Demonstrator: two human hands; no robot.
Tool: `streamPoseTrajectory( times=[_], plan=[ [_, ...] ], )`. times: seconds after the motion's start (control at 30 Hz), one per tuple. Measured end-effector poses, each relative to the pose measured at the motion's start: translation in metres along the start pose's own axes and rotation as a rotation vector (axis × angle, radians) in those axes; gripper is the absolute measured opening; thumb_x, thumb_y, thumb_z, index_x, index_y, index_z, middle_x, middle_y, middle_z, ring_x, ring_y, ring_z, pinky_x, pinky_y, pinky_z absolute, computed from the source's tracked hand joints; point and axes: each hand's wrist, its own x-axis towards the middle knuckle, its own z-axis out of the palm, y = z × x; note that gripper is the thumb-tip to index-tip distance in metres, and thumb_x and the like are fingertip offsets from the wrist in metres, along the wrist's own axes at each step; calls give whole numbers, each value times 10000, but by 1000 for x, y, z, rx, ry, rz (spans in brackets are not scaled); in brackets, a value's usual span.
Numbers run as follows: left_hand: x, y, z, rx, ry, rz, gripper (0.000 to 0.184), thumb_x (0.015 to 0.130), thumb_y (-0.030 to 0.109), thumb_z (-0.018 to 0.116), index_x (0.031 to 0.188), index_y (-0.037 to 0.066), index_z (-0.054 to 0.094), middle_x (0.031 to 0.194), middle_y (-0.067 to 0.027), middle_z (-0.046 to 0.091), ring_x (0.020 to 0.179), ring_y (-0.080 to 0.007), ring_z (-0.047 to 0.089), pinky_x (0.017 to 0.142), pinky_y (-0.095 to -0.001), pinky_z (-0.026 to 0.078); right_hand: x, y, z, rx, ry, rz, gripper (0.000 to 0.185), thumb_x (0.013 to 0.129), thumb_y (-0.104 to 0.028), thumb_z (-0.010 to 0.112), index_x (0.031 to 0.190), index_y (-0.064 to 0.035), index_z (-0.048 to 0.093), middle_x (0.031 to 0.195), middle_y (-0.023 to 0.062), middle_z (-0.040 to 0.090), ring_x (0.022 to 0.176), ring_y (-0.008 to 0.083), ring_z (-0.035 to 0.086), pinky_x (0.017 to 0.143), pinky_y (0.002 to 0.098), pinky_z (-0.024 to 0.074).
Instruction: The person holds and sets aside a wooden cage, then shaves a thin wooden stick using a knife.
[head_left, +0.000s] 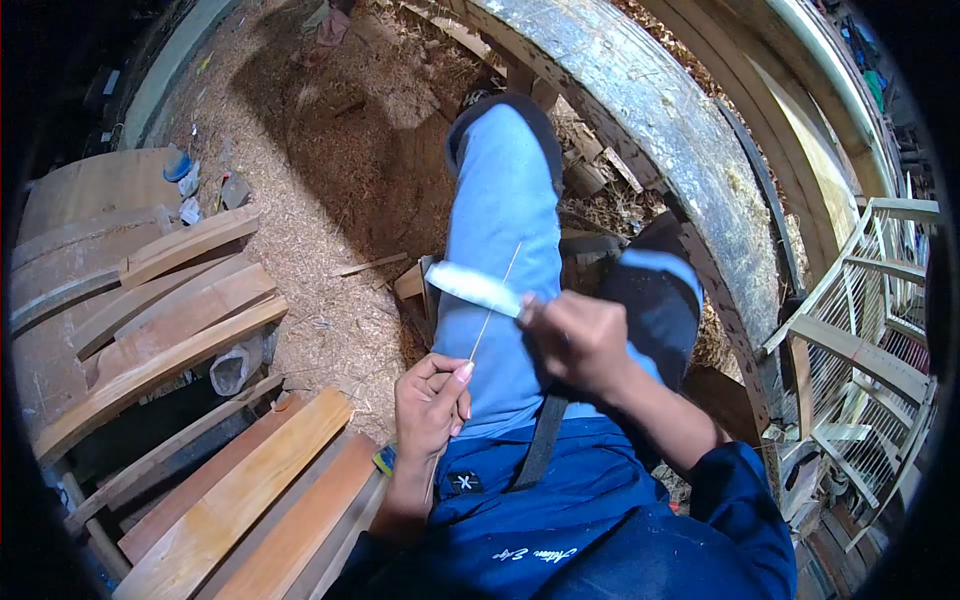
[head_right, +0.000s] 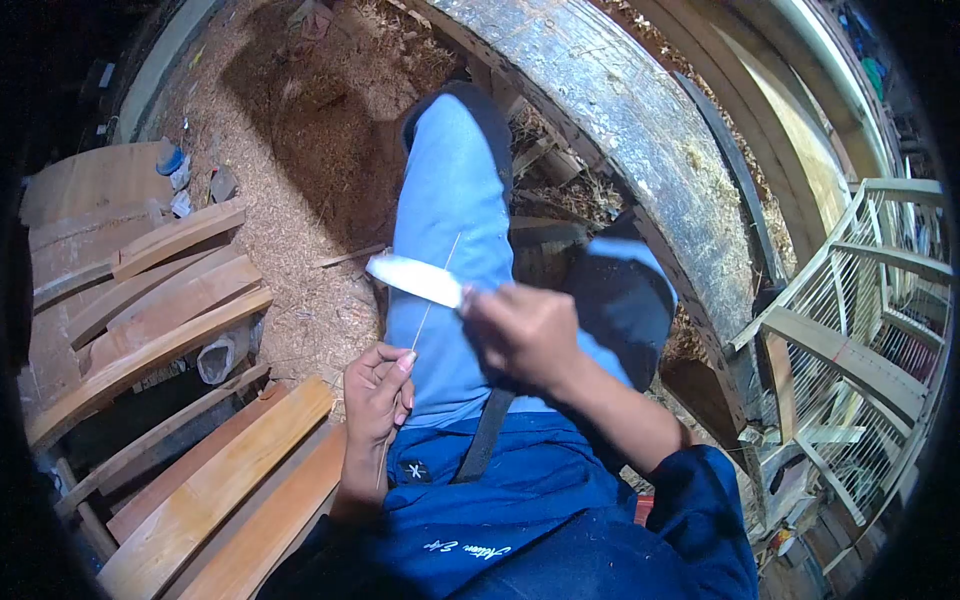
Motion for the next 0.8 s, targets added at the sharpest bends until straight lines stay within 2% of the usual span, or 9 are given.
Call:
streamPoseTrajectory(
  times=[0.07,0.2,0.3,0.33,0.4,0.53,0.67,0.73,0.8],
  plan=[
    [-2,-2,0,-12,4,12,102,1006,85,703,999,-9,665,574,-65,608,381,-62,437,342,-213,288,5,13,6,-13,103,153,192,827,-204,801,993,-149,723,661,65,563,524,262,610,455,413,471],
    [-1,-4,-2,-29,8,12,110,997,86,716,1001,-10,664,584,-62,614,381,-59,437,343,-209,289,-14,-18,1,-18,-137,-89,203,809,-197,790,1002,-168,734,657,51,553,499,251,591,431,412,448],
    [0,-2,-4,-25,5,7,109,996,85,718,1003,-8,663,588,-59,615,381,-57,436,343,-208,294,-5,2,5,28,6,-3,219,829,-210,794,1027,-131,745,615,72,537,489,266,582,432,422,440],
    [-1,-3,-4,-18,-4,9,106,996,85,717,1006,-7,663,589,-57,615,381,-56,435,342,-208,296,6,2,-1,26,52,96,131,825,-80,810,815,-67,680,655,96,600,491,265,590,446,407,451],
    [-2,-4,-3,-22,2,6,105,995,83,717,1007,-6,663,588,-56,614,381,-55,434,342,-207,297,4,-5,-1,26,10,90,134,848,-76,798,817,-55,670,657,107,587,489,273,586,445,410,442],
    [-1,-5,-5,-20,20,7,101,992,83,719,1006,0,663,585,-54,612,381,-51,431,342,-206,295,-2,-18,-2,49,-93,-51,97,879,-65,782,952,-42,722,639,107,556,484,275,574,445,407,434],
    [-3,-5,-3,-10,7,6,107,991,87,722,998,0,659,581,-51,608,381,-50,432,343,-204,291,3,-1,5,10,120,108,215,815,-106,832,1014,-87,752,612,78,512,484,250,566,442,396,435],
    [-2,-7,-3,-30,25,26,110,990,89,723,991,2,656,578,-50,606,381,-51,434,344,-203,288,-2,-20,-7,-14,-130,-13,170,850,-45,794,1011,-47,740,663,104,595,533,275,624,475,396,476],
    [-4,-6,-5,-19,17,24,110,990,88,723,990,2,655,578,-50,605,382,-51,435,344,-203,288,-4,-19,-5,9,-158,-37,168,850,-35,786,1012,-41,740,677,113,615,546,275,636,479,402,481]
  ],
)
